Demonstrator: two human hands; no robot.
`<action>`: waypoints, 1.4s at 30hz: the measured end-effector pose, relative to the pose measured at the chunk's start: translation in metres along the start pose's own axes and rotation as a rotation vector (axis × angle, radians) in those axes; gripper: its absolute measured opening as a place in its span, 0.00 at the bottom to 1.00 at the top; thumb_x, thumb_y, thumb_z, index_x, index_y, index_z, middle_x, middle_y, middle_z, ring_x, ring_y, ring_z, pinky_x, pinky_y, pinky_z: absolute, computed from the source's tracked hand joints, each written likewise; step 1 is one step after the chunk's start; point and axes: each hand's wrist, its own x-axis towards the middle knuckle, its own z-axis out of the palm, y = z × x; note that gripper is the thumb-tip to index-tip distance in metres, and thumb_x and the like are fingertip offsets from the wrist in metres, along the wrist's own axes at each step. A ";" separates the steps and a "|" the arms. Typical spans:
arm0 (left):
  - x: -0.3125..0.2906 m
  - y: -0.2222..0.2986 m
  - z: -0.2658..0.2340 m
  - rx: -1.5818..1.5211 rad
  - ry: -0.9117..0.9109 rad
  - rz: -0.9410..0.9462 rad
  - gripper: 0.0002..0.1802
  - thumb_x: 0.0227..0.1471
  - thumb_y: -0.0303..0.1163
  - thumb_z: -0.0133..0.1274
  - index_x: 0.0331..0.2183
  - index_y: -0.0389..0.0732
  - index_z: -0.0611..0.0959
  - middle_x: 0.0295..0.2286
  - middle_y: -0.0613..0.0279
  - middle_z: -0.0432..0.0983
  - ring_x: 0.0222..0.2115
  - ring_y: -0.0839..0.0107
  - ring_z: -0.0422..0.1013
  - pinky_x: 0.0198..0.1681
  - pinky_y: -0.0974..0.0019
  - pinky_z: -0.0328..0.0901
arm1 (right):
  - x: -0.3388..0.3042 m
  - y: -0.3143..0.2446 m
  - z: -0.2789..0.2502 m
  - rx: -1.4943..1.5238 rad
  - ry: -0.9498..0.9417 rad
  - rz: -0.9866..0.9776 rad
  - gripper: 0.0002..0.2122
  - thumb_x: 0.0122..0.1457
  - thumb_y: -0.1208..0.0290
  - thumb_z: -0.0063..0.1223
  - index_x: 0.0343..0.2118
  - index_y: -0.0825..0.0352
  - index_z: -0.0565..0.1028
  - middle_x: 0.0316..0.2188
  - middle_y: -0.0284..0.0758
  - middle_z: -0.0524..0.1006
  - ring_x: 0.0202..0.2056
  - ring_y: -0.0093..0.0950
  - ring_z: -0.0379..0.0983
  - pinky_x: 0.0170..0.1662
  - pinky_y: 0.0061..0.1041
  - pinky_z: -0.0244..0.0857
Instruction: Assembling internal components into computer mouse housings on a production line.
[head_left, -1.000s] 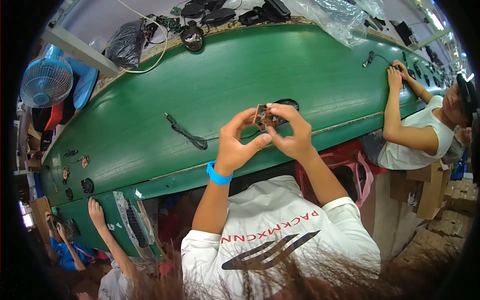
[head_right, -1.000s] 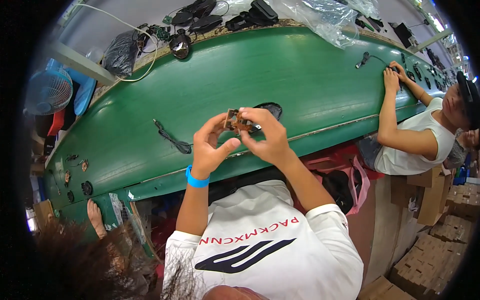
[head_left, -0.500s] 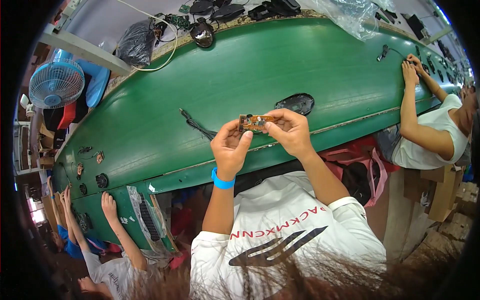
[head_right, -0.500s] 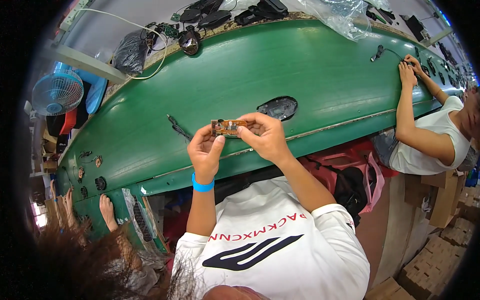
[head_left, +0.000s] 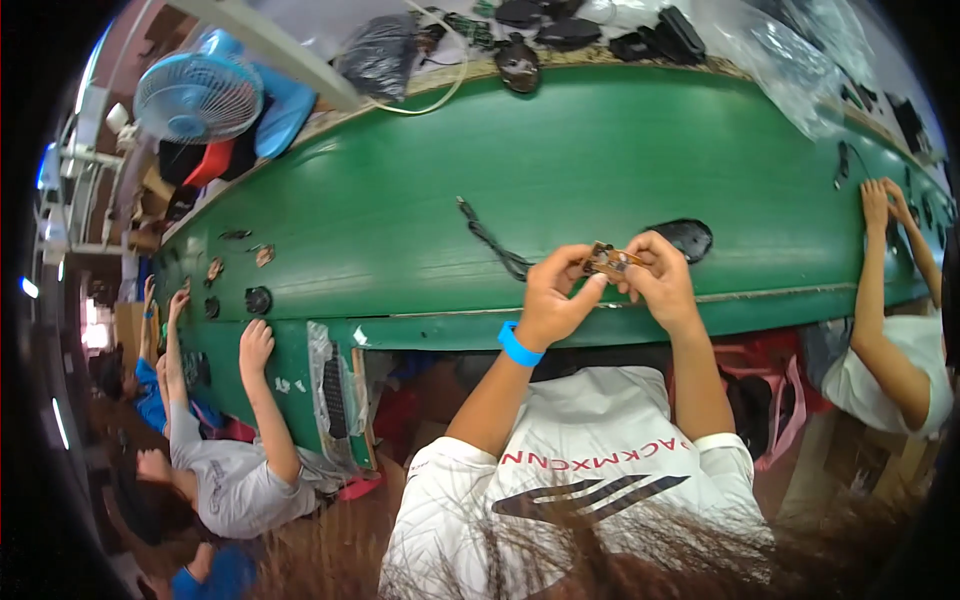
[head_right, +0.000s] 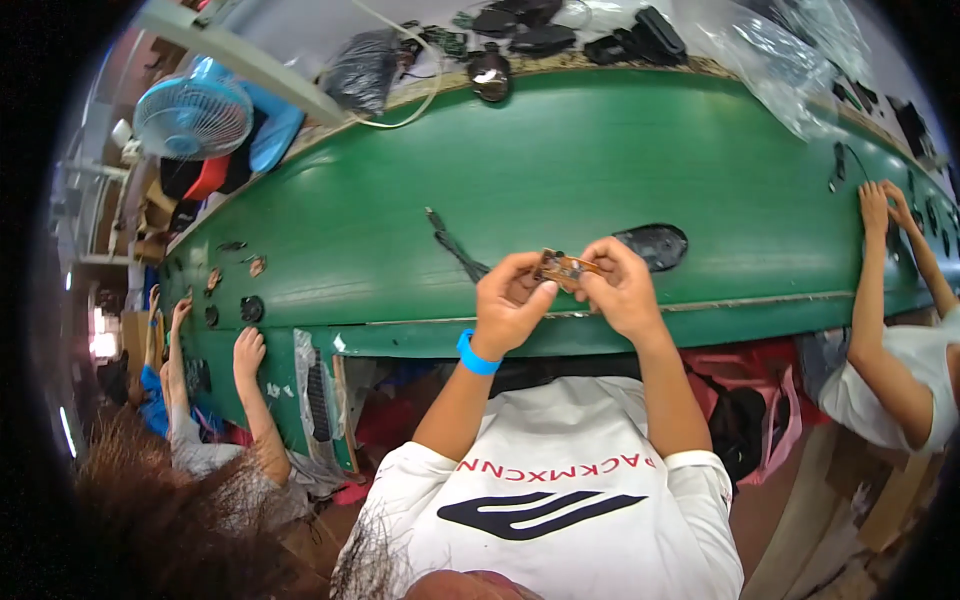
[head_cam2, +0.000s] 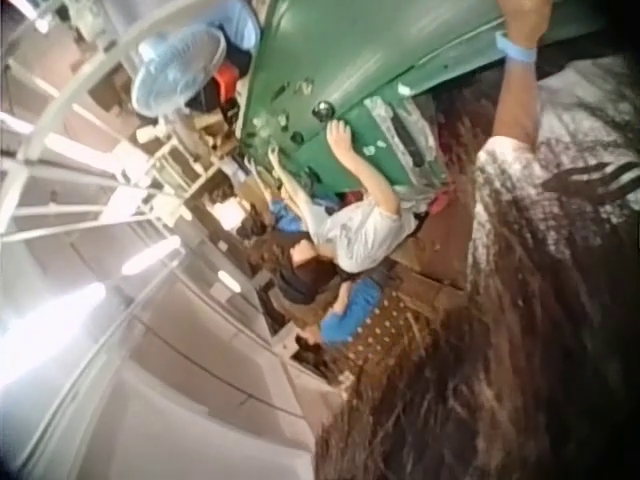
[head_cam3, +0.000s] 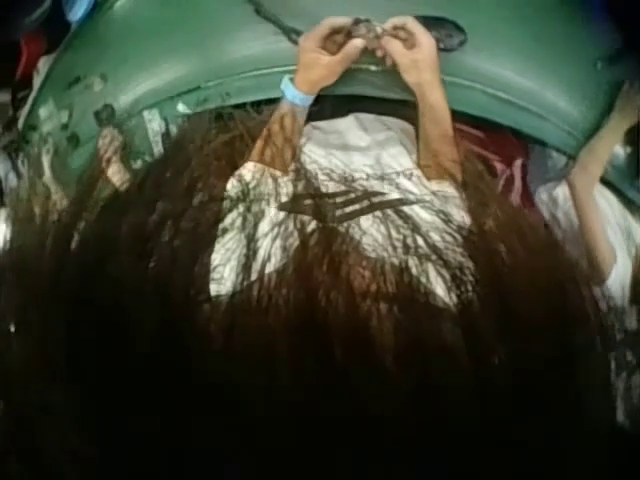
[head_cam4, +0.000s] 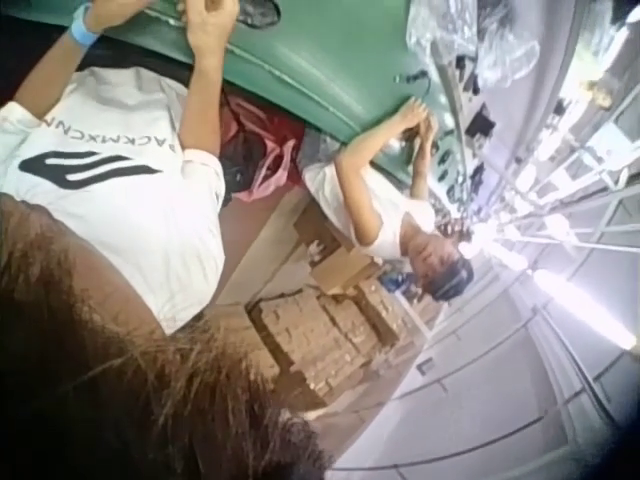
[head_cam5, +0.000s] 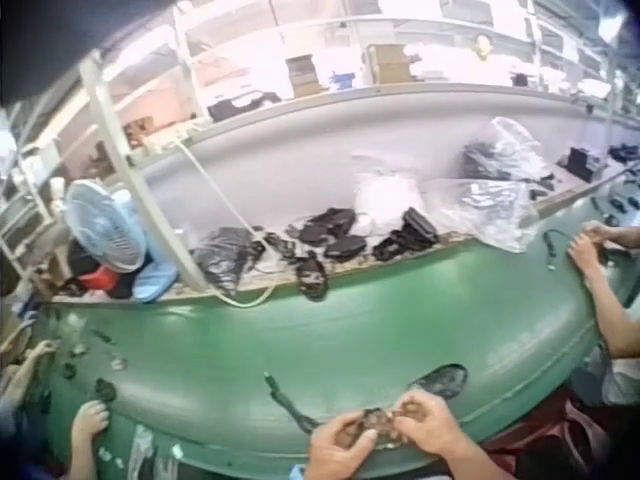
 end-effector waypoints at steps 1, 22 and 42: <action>0.002 0.002 0.001 -0.047 -0.036 -0.023 0.17 0.55 0.17 0.56 0.48 0.27 0.75 0.43 0.57 0.77 0.45 0.72 0.74 0.51 0.67 0.68 | 0.000 -0.006 -0.003 0.022 -0.024 0.048 0.11 0.59 0.81 0.51 0.45 0.71 0.72 0.34 0.35 0.79 0.31 0.20 0.76 0.32 0.18 0.68; 0.001 0.006 -0.024 0.021 0.166 0.040 0.17 0.56 0.22 0.56 0.48 0.28 0.76 0.42 0.56 0.78 0.40 0.76 0.73 0.46 0.72 0.67 | 0.018 -0.018 -0.109 -0.945 0.055 -0.458 0.06 0.54 0.77 0.63 0.35 0.67 0.82 0.33 0.35 0.78 0.33 0.30 0.76 0.36 0.27 0.69; -0.003 0.008 -0.021 0.059 0.116 0.008 0.17 0.57 0.23 0.54 0.48 0.28 0.75 0.42 0.55 0.77 0.41 0.72 0.73 0.46 0.67 0.68 | 0.000 -0.025 -0.104 -1.172 0.116 -0.493 0.12 0.46 0.84 0.52 0.32 0.64 0.83 0.32 0.35 0.73 0.33 0.35 0.73 0.37 0.34 0.70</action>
